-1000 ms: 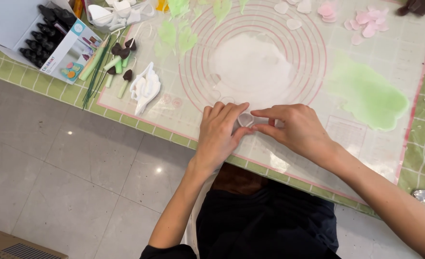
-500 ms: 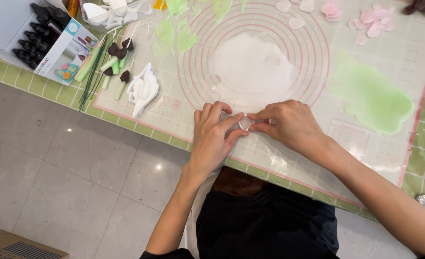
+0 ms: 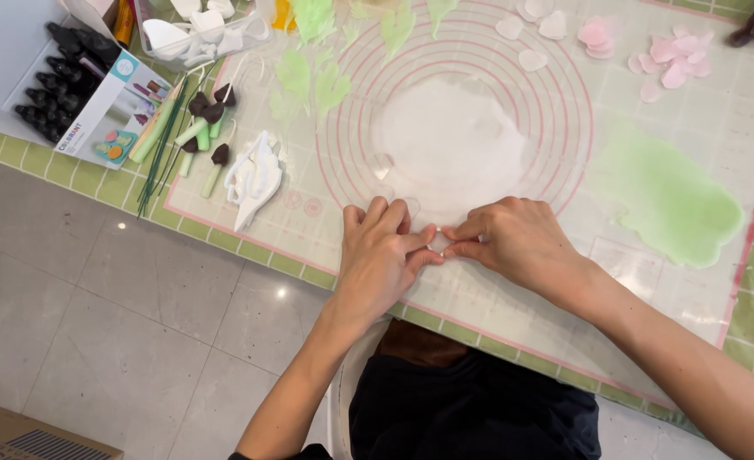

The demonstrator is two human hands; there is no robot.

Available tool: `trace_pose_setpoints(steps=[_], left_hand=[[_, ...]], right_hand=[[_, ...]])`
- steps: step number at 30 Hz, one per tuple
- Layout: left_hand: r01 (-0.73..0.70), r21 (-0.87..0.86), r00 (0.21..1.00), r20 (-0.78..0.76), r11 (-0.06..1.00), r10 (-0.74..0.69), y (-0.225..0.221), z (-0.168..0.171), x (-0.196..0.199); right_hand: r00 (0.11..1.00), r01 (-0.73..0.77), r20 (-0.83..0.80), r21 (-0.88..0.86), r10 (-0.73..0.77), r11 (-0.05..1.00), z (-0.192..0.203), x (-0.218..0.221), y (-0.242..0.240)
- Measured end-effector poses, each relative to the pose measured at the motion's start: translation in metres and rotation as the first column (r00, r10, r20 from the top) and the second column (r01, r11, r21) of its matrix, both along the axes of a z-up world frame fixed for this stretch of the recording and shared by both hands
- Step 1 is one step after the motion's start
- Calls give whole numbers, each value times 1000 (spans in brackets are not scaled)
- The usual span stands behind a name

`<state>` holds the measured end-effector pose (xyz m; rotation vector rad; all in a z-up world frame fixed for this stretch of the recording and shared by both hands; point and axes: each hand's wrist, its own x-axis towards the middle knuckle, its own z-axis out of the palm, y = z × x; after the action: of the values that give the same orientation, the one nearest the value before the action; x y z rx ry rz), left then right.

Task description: Creating and shaping small petals from wax sheets for decorative candle making.

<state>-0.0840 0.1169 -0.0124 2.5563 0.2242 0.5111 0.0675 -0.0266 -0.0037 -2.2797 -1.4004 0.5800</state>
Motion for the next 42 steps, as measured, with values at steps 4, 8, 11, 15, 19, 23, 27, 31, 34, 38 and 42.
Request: trace_pose_setpoints(steps=[4,8,11,15,19,23,27,31,34,38,42], left_hand=[[23,2,1000,-6,1000,-23,2,-3,1],[9,-9,1000,2,1000,-9,1,-7,0],[-4,-8,1000,9,1000,4,-2,-9,0],[-4,63,998,-61,998,8,-6,-6,1],[-1,36,995,-95,999,4,0,11,6],[14,22,993,-119,1000,-11,-4,12,5],[89,0,994,-65,996,-89,-7,11,7],[158,33,981,-118,987,-153,-7,3,14],[170,31,973,-162,985,-163,-7,-4,15],[171,7,982,-76,985,-170,-6,-8,11],[191,1,981,-29,982,-191,-7,-9,8]], right_hand=[[999,-33,15,-27,34,999,0,5,3],[1000,-30,6,-13,30,999,0,3,1],[998,-37,52,37,35,999,-5,1,-3],[990,-61,127,50,54,997,-8,-5,-8],[1000,-18,4,75,18,997,6,-4,-19],[999,39,-13,-23,-40,999,19,-12,-41],[996,-60,-62,26,61,998,7,-18,-65],[994,-101,-41,72,105,992,-1,-22,-67],[996,-76,-50,-26,74,997,4,-24,-65],[996,-66,-54,-7,65,998,1,-24,-66],[998,-40,-48,-55,38,998,7,-27,-65]])
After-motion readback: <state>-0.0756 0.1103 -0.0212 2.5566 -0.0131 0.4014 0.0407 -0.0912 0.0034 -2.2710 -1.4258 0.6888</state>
